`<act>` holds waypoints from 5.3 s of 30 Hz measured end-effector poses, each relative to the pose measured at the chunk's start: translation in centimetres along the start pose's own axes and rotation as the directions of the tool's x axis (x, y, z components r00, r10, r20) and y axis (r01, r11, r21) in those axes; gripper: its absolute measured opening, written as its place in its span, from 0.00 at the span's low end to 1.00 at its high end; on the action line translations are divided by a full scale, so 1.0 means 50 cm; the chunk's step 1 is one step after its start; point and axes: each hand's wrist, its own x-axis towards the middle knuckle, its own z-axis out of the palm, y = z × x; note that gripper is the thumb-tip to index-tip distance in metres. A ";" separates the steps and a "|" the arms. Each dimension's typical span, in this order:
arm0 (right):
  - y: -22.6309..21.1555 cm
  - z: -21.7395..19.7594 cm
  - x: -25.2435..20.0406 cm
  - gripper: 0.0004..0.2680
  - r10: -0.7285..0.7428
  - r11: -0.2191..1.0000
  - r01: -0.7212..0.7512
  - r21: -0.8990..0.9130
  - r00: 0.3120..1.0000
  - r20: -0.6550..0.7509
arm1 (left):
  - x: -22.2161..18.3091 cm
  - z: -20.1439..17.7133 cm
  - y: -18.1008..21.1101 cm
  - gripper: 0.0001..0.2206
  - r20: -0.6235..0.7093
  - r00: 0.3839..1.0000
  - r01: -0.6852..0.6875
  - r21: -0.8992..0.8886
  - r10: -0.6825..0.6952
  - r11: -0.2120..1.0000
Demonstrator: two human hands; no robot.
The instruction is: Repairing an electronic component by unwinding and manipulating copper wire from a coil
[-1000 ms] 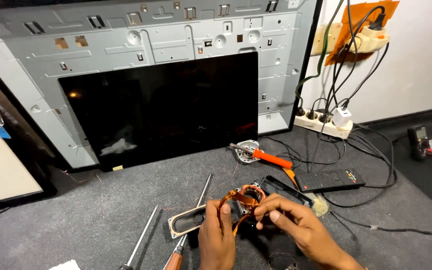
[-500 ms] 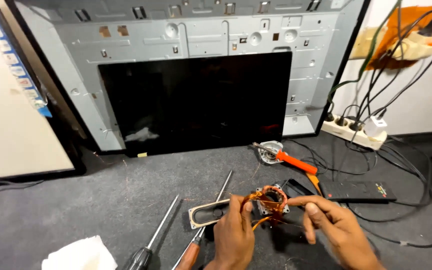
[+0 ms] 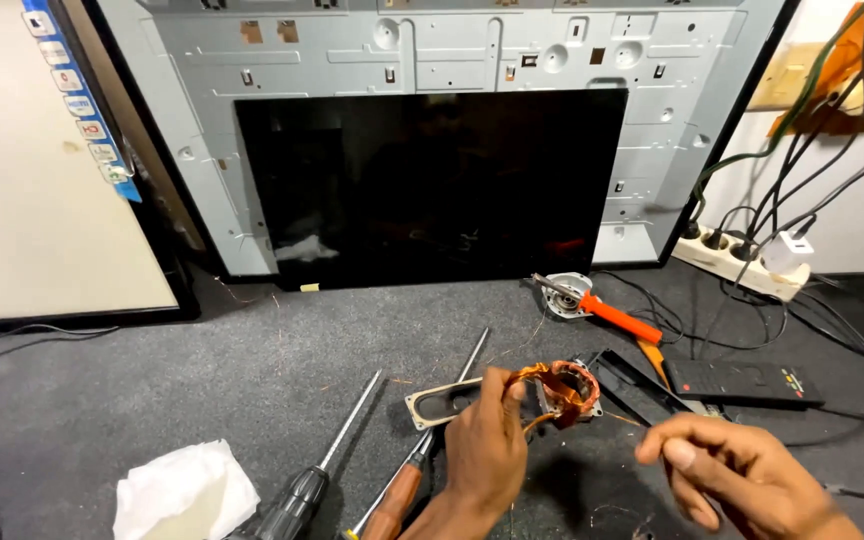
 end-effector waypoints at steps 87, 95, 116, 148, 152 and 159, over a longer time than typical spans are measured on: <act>0.127 0.031 -0.114 0.07 -0.384 0.560 0.227 0.796 0.923 0.007 | -0.008 -0.009 0.041 0.11 0.406 0.912 0.195 -0.546 0.053 0.814; 0.177 -0.010 -0.180 0.11 -0.255 0.660 0.308 0.685 0.950 -0.181 | -0.036 0.044 -0.007 0.12 0.398 0.806 -0.369 -0.239 0.438 0.898; 0.001 -0.067 -0.035 0.09 -0.392 0.855 0.474 0.213 0.857 -0.335 | -0.011 -0.020 0.024 0.12 0.391 0.891 -0.041 -0.437 0.231 0.898; -0.030 -0.044 -0.043 0.09 -0.092 0.672 -0.144 -0.726 0.957 -0.275 | -0.014 -0.006 0.023 0.11 0.205 0.975 0.015 -0.442 0.085 0.897; -0.007 -0.014 0.006 0.07 -0.107 0.509 0.016 -0.861 0.993 -0.045 | -0.014 -0.002 0.019 0.11 0.212 0.972 0.011 -0.483 0.104 0.876; -0.043 0.062 0.084 0.08 -0.299 0.577 0.026 -0.816 0.937 -0.182 | -0.013 0.002 0.027 0.11 0.249 0.968 0.143 -0.612 0.018 0.778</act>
